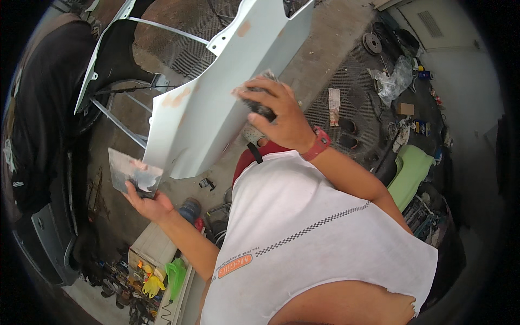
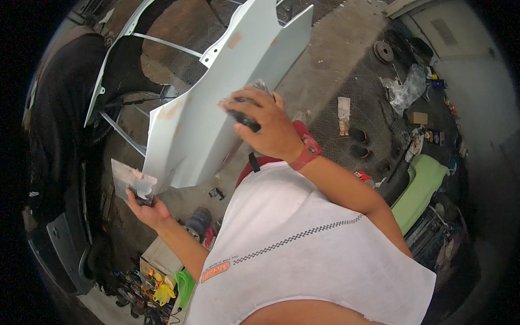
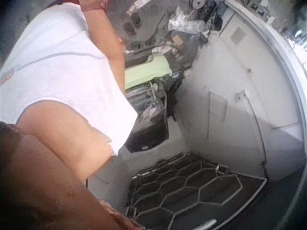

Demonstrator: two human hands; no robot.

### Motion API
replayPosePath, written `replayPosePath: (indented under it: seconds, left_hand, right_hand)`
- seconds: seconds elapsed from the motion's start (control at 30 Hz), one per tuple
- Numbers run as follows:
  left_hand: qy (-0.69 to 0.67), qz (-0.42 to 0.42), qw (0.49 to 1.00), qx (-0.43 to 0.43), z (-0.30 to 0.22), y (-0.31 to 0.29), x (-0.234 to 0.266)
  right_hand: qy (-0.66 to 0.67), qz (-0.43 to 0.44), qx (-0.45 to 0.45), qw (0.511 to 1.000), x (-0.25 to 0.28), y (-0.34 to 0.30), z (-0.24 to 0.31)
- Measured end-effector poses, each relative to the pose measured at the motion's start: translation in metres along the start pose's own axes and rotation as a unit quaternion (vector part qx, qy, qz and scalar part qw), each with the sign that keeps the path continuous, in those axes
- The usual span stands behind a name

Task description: The person sands a white car bumper with sandpaper, then moves to sand the hood of a white car. The person uses hand-held sandpaper to smooth the surfaces of the car parts.

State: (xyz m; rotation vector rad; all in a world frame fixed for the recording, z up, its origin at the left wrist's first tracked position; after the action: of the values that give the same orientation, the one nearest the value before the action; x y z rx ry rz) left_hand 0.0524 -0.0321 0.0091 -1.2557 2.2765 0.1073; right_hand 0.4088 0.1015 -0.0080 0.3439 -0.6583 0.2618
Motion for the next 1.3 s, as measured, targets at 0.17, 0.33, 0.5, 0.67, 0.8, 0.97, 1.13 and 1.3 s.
replayPosePath:
  seconds: [0.17, 0.33, 0.5, 0.67, 0.8, 0.97, 1.13, 1.3]
  left_hand:
    - [0.206, 0.128, 0.97, 0.031, 0.046, -0.047, -0.068]
    - [0.297, 0.271, 0.911, 0.09, 0.105, -0.128, -0.117]
    - [0.21, 0.187, 0.959, 0.033, 0.139, -0.182, -0.147]
    - [0.163, 0.027, 0.974, 0.154, 0.169, -0.229, -0.163]
    - [0.051, 0.071, 0.964, 0.251, 0.21, -0.288, -0.168]
    - [0.097, -0.132, 0.938, 0.307, 0.25, -0.337, -0.118]
    - [0.161, -0.132, 0.891, 0.404, 0.293, -0.356, -0.03]
    - [0.199, -0.17, 0.804, 0.533, 0.341, -0.4, 0.066]
  right_hand:
    - [0.206, 0.038, -0.096, 0.973, 0.041, -0.015, -0.017]
    - [-0.122, 0.105, 0.083, 0.984, 0.075, -0.04, -0.005]
    - [-0.119, 0.198, 0.156, 0.96, 0.12, -0.065, -0.035]
    - [0.114, 0.196, 0.194, 0.954, 0.184, -0.096, -0.073]
    - [0.201, 0.189, 0.097, 0.956, 0.178, -0.111, -0.12]
    - [0.035, 0.305, 0.115, 0.945, 0.163, -0.153, -0.223]
    - [0.128, 0.371, -0.147, 0.908, 0.117, -0.229, -0.323]
    - [0.368, 0.261, -0.558, 0.696, 0.077, -0.332, -0.379]
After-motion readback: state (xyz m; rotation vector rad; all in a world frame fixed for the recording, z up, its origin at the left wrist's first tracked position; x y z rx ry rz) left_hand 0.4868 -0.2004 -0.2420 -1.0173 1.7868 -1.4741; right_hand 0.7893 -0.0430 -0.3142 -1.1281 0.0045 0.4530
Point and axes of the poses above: each hand's wrist, its own y-axis towards the middle knuckle, its own x-axis out of the back of the hand, z = x × y, the point moved 2 cm from there along y, towards the middle knuckle, and after that the axes turned 10 degrees about -y, right-handed, at the moved point
